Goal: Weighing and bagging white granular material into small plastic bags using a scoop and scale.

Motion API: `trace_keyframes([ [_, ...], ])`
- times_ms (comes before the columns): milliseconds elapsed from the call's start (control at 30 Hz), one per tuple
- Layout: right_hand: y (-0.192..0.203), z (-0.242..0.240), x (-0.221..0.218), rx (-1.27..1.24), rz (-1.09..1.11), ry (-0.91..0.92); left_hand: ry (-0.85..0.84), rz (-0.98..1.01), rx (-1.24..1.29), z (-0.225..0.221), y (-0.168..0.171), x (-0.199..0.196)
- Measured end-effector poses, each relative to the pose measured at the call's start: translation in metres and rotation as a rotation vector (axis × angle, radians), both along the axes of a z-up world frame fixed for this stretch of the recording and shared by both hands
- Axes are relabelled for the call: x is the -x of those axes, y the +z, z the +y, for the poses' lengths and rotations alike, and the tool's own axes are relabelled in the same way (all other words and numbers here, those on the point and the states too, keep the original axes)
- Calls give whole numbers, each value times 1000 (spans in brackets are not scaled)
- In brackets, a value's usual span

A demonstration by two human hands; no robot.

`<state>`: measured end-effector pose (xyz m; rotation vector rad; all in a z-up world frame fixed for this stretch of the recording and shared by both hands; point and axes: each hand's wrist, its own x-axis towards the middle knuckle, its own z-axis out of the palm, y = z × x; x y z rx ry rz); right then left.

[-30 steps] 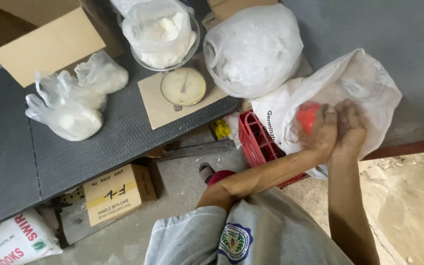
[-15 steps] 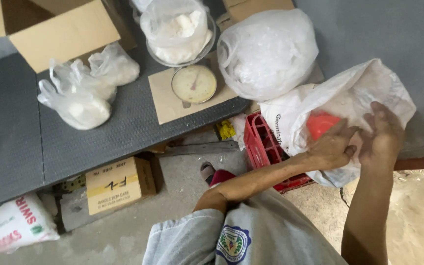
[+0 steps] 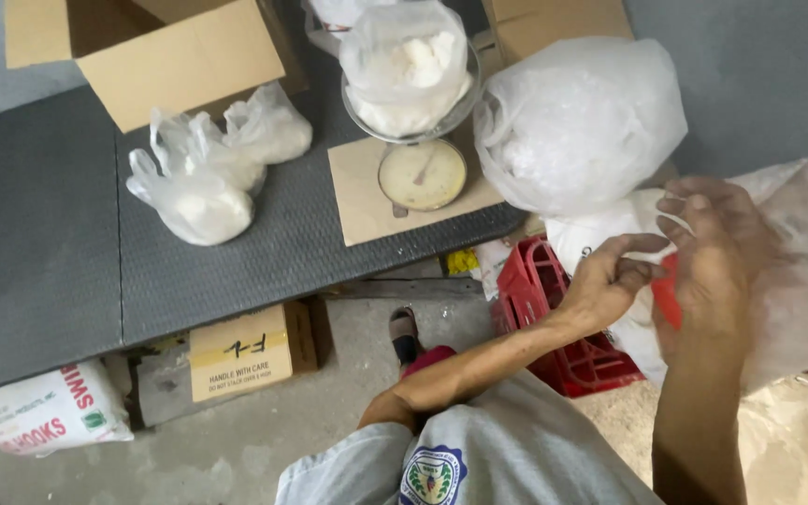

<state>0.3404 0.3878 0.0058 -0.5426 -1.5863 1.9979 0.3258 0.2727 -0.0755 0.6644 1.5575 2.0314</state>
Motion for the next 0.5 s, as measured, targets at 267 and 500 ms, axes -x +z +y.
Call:
trace_keyframes([
  [267, 12, -60, 109, -196, -44, 189, 569, 334, 8, -112, 47, 107],
  [500, 7, -95, 226, -347, -210, 308, 1050, 616, 188, -209, 72, 205],
])
